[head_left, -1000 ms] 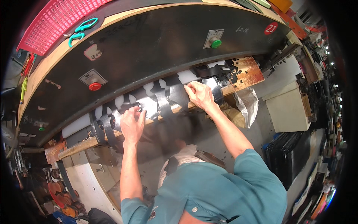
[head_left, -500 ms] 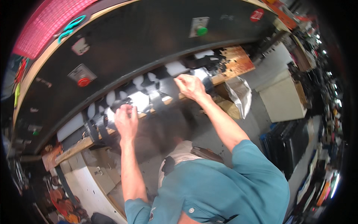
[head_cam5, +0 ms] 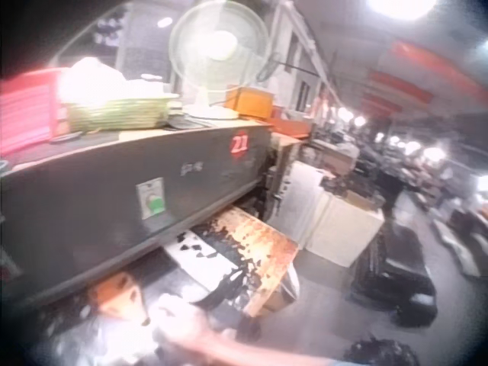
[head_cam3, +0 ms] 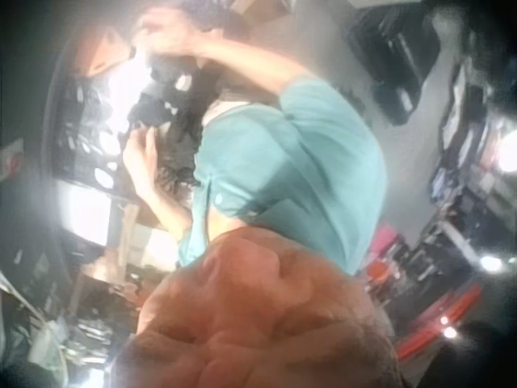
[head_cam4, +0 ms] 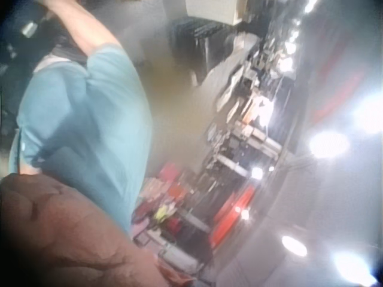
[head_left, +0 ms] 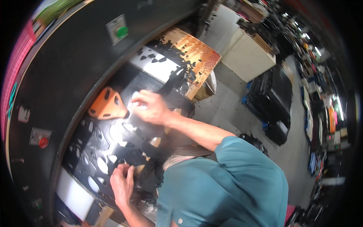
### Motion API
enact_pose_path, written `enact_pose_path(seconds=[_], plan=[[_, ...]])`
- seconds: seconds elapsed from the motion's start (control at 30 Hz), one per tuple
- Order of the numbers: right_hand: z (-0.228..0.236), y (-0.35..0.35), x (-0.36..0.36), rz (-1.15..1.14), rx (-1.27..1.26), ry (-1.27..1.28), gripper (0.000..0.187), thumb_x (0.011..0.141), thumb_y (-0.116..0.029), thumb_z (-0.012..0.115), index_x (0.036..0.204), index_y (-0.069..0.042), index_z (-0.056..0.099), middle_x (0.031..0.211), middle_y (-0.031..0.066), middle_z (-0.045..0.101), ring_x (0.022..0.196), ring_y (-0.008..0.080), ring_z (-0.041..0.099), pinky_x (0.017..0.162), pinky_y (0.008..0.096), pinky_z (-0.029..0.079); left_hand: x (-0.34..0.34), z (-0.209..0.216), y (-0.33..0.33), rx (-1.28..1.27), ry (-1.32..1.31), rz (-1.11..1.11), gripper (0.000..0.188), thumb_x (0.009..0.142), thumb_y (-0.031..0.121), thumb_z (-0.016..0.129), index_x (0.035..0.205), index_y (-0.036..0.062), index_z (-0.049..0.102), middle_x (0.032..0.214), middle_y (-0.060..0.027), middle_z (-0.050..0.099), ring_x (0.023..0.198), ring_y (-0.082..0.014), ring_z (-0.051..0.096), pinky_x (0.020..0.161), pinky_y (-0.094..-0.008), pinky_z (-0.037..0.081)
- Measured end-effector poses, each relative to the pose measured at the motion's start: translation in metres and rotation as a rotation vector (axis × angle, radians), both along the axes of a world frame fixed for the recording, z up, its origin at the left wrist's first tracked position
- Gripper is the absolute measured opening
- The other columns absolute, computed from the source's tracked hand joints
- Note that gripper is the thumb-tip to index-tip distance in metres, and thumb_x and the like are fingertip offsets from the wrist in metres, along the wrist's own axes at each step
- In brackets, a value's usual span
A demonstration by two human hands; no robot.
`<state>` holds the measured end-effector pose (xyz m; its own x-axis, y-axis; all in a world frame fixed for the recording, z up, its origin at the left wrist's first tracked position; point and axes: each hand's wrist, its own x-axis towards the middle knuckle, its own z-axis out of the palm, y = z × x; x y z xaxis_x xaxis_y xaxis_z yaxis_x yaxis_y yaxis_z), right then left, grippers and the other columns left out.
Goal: The person removes black rubber soles from a press, trims excess material from the edges using a heated tool, and stacks the finished soles. The person then places the soles into a black plastic bag, ties it shut, and writes on a notepad.
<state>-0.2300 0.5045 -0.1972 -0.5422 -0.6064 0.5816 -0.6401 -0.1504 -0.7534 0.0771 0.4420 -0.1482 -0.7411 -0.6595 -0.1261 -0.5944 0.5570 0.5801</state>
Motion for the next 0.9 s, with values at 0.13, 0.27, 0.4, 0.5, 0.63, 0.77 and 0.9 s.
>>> enact_pose_path(seconds=[0.13, 0.27, 0.4, 0.5, 0.63, 0.77, 0.9], plan=[[0.001, -0.095, -0.005, 0.072, 0.260, 0.072, 0.098, 0.071, -0.054, 0.088, 0.142, 0.001, 0.050, 0.139, 0.0334, 0.043, 0.128, 0.0506, 0.047, 0.107, 0.0556, 0.047, -0.033, 0.004, -0.075, 0.120, 0.161, 0.079, 0.021, 0.098, 0.015, 0.069, 0.103, -0.0054, 0.074, 0.084, -0.0172, 0.076, 0.077, -0.0259, 0.073, 0.075, -0.0373, 0.055], [0.006, -0.144, 0.003, 0.059, 0.499, 0.088, 0.102, 0.070, -0.052, 0.084, 0.143, 0.009, 0.047, 0.146, 0.0438, 0.036, 0.137, 0.0566, 0.039, 0.115, 0.0596, 0.039, -0.081, -0.011, -0.161, -0.213, 0.322, 0.022, 0.032, 0.104, 0.008, 0.057, 0.132, -0.0048, 0.064, 0.132, -0.0222, 0.069, 0.122, -0.0337, 0.066, 0.106, -0.0413, 0.048], [0.016, -0.149, 0.003, 0.090, 0.576, 0.291, 0.106, 0.058, -0.042, 0.085, 0.147, 0.004, 0.048, 0.151, 0.0445, 0.029, 0.140, 0.0577, 0.034, 0.116, 0.0598, 0.034, -0.122, -0.048, -0.207, -0.182, 0.340, 0.019, 0.045, 0.105, 0.010, 0.054, 0.148, -0.0012, 0.052, 0.161, -0.0237, 0.042, 0.153, -0.0392, 0.034, 0.125, -0.0477, 0.026], [0.019, -0.147, -0.001, 0.111, 0.611, 0.342, 0.105, 0.056, -0.040, 0.085, 0.146, 0.002, 0.049, 0.145, 0.0438, 0.034, 0.136, 0.0559, 0.038, 0.113, 0.0595, 0.037, -0.126, -0.073, -0.205, -0.605, 0.117, -0.099, 0.047, 0.104, 0.012, 0.056, 0.149, 0.0000, 0.052, 0.163, -0.0235, 0.039, 0.154, -0.0431, 0.029, 0.126, -0.0546, 0.020], [0.022, -0.151, -0.007, 0.068, 0.362, 0.350, 0.088, 0.063, -0.047, 0.079, 0.134, 0.002, 0.060, 0.126, 0.0430, 0.050, 0.114, 0.0531, 0.055, 0.101, 0.0557, 0.047, -0.123, -0.076, -0.200, -0.570, 0.261, -0.124, 0.047, 0.098, 0.008, 0.064, 0.144, 0.0010, 0.058, 0.157, -0.0297, 0.044, 0.148, -0.0486, 0.037, 0.123, -0.0548, 0.029], [0.041, -0.156, -0.034, 0.151, 0.563, 0.354, 0.082, 0.062, -0.053, 0.081, 0.130, -0.009, 0.067, 0.131, 0.0263, 0.057, 0.113, 0.0443, 0.058, 0.096, 0.0530, 0.048, -0.129, -0.065, -0.197, -0.570, 0.284, -0.066, 0.047, 0.093, 0.010, 0.070, 0.138, -0.0006, 0.061, 0.152, -0.0302, 0.049, 0.145, -0.0477, 0.043, 0.121, -0.0555, 0.032], [0.066, -0.152, -0.082, 0.539, 0.563, -0.569, 0.090, 0.073, -0.022, 0.090, 0.151, 0.002, 0.051, 0.144, 0.0184, 0.060, 0.132, 0.0225, 0.057, 0.113, 0.0350, 0.044, -0.132, -0.051, -0.195, -0.525, 0.198, -0.048, 0.045, 0.093, 0.014, 0.070, 0.134, -0.0026, 0.064, 0.153, -0.0308, 0.048, 0.144, -0.0476, 0.043, 0.121, -0.0558, 0.032]])
